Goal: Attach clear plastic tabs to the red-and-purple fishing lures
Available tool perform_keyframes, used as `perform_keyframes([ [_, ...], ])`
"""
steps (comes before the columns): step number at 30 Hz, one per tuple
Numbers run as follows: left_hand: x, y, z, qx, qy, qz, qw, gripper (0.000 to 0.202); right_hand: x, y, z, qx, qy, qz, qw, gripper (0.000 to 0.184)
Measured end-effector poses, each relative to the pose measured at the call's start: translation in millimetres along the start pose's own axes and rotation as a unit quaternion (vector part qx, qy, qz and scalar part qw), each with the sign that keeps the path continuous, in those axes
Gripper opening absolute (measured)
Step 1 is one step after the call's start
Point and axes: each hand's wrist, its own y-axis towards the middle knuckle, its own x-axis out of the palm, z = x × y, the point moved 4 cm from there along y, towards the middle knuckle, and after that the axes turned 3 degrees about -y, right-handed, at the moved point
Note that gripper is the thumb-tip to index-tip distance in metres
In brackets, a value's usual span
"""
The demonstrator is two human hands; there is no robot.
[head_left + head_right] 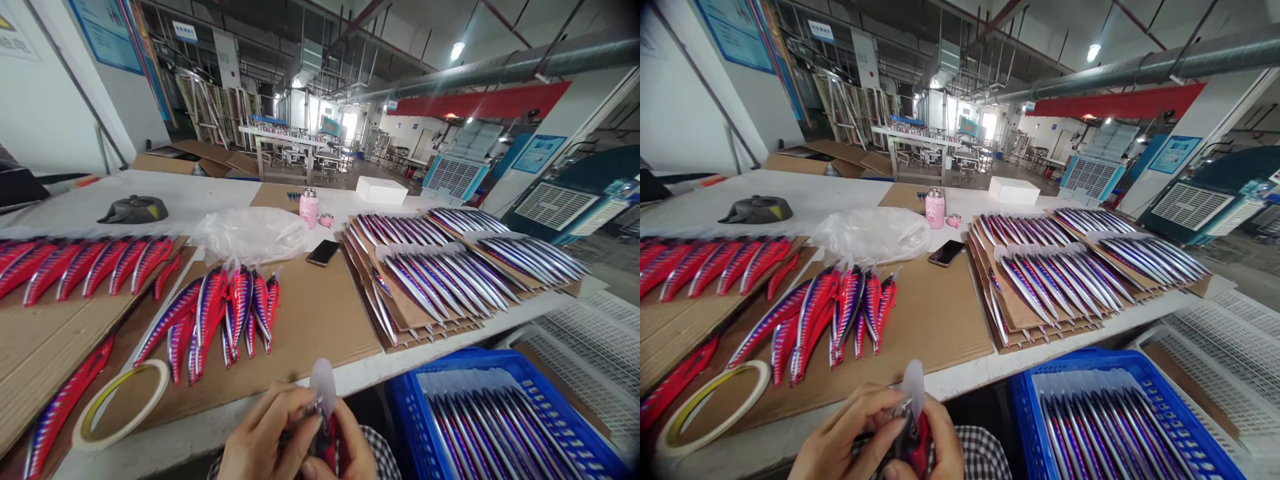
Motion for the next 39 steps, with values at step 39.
perform_keyframes([
  [39, 23.0, -20.3, -57.6, -0.273, -0.328, -0.024, 0.904, 0.006, -12.8, -3.0, -20.4, -0.147, -0.384, 0.022, 0.911, 0.076],
])
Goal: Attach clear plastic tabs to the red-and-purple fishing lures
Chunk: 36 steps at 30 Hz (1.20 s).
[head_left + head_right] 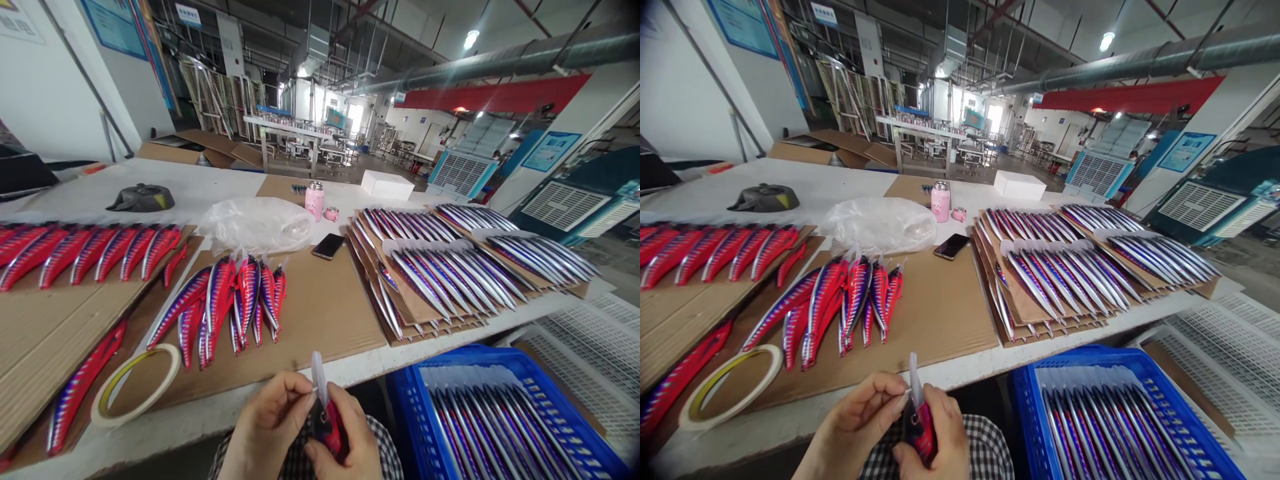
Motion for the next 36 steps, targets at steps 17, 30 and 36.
perform_keyframes([
  [17, 4.2, -4.7, 20.1, 0.087, 0.218, 0.041, 0.971, 0.01, -0.6, 3.5, -1.0, -0.014, 0.003, -0.01, 1.0, 0.075],
  [30, 3.1, -5.9, 21.0, 0.087, 0.213, 0.015, 0.973, 0.01, -1.4, 0.3, 2.7, 0.006, 0.006, -0.028, 1.0, 0.074],
  [36, 1.3, -5.7, 21.3, 0.089, 0.212, 0.015, 0.973, 0.012, -2.7, 0.3, 0.8, -0.001, 0.013, -0.029, 1.0, 0.074],
])
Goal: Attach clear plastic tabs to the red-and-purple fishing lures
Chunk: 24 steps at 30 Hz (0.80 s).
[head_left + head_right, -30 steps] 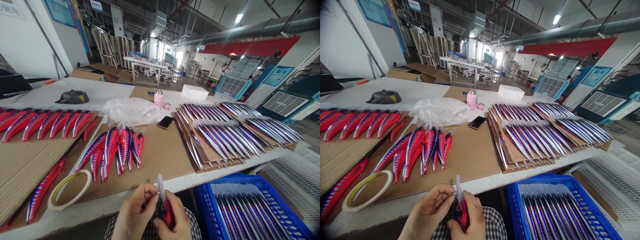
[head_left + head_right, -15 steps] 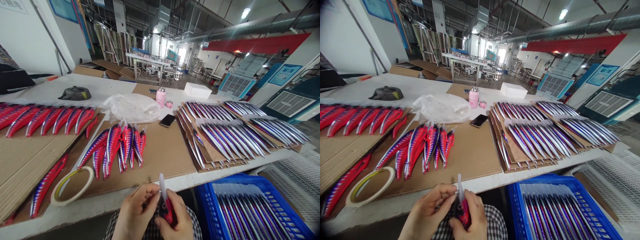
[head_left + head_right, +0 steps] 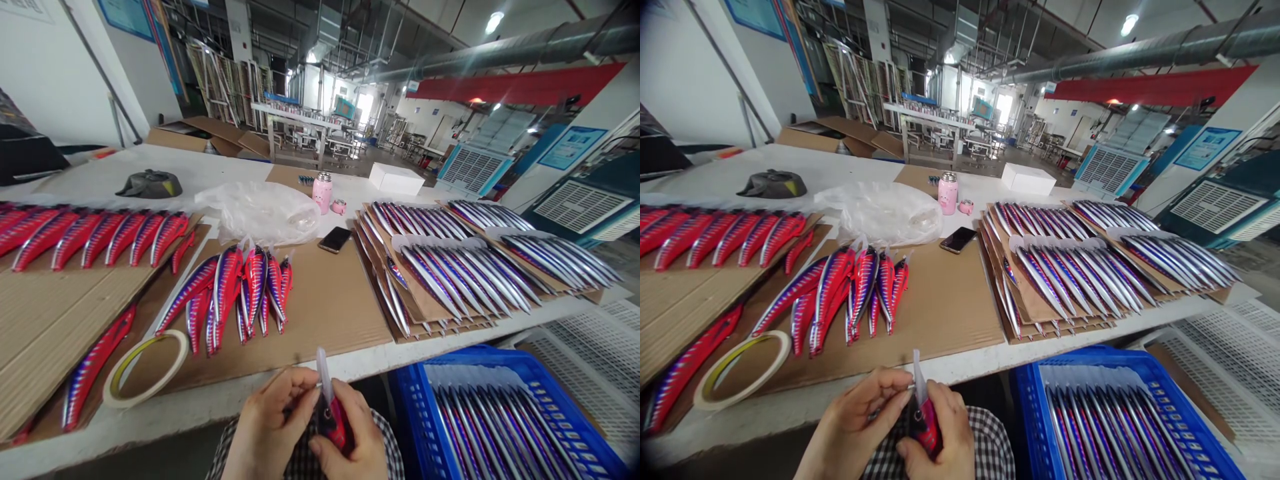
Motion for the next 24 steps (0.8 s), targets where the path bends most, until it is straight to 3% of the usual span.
perform_keyframes([
  [12, -3.2, 2.7, -2.4, -0.003, -0.042, -0.015, 0.999, 0.009, 0.1, 2.7, -1.3, 0.017, 0.045, -0.033, 0.998, 0.079],
  [19, -6.8, 1.7, 13.0, 0.139, 0.041, -0.015, 0.989, 0.016, -2.1, 5.2, -1.5, 0.007, 0.059, -0.025, 0.998, 0.077],
  [24, -4.5, 0.1, 14.9, 0.083, 0.094, -0.04, 0.991, 0.011, -2.3, 5.2, -0.2, -0.004, 0.048, -0.023, 0.999, 0.074],
])
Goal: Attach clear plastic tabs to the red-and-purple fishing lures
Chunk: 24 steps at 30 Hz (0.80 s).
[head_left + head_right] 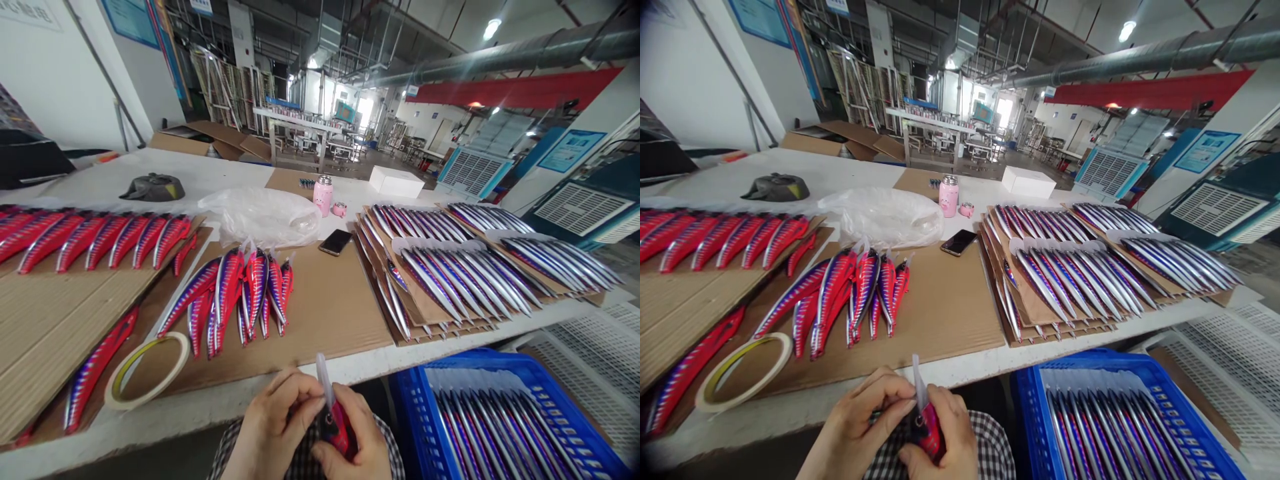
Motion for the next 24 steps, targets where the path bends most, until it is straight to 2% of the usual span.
perform_keyframes([
  [4, 3.1, 1.3, -1.9, -0.067, 0.012, -0.024, 0.997, 0.013, 0.9, -1.9, 3.0, -0.003, -0.007, 0.0, 1.0, 0.073],
  [8, 6.6, 1.3, -3.2, -0.117, -0.027, -0.016, 0.993, 0.015, 2.3, -3.6, 5.9, -0.002, -0.01, -0.001, 1.0, 0.076],
  [17, 8.6, -1.9, 2.8, -0.157, -0.103, 0.028, 0.982, 0.016, -1.4, -6.7, 6.6, -0.053, -0.044, -0.006, 0.998, 0.077],
  [21, 8.6, -2.3, 0.8, -0.165, -0.131, 0.019, 0.977, 0.016, -4.5, -6.3, 4.8, -0.088, -0.078, -0.031, 0.993, 0.073],
  [24, 8.5, -3.2, -4.3, -0.174, -0.179, -0.009, 0.968, 0.013, -6.7, -2.5, 2.9, -0.109, -0.087, -0.049, 0.989, 0.071],
])
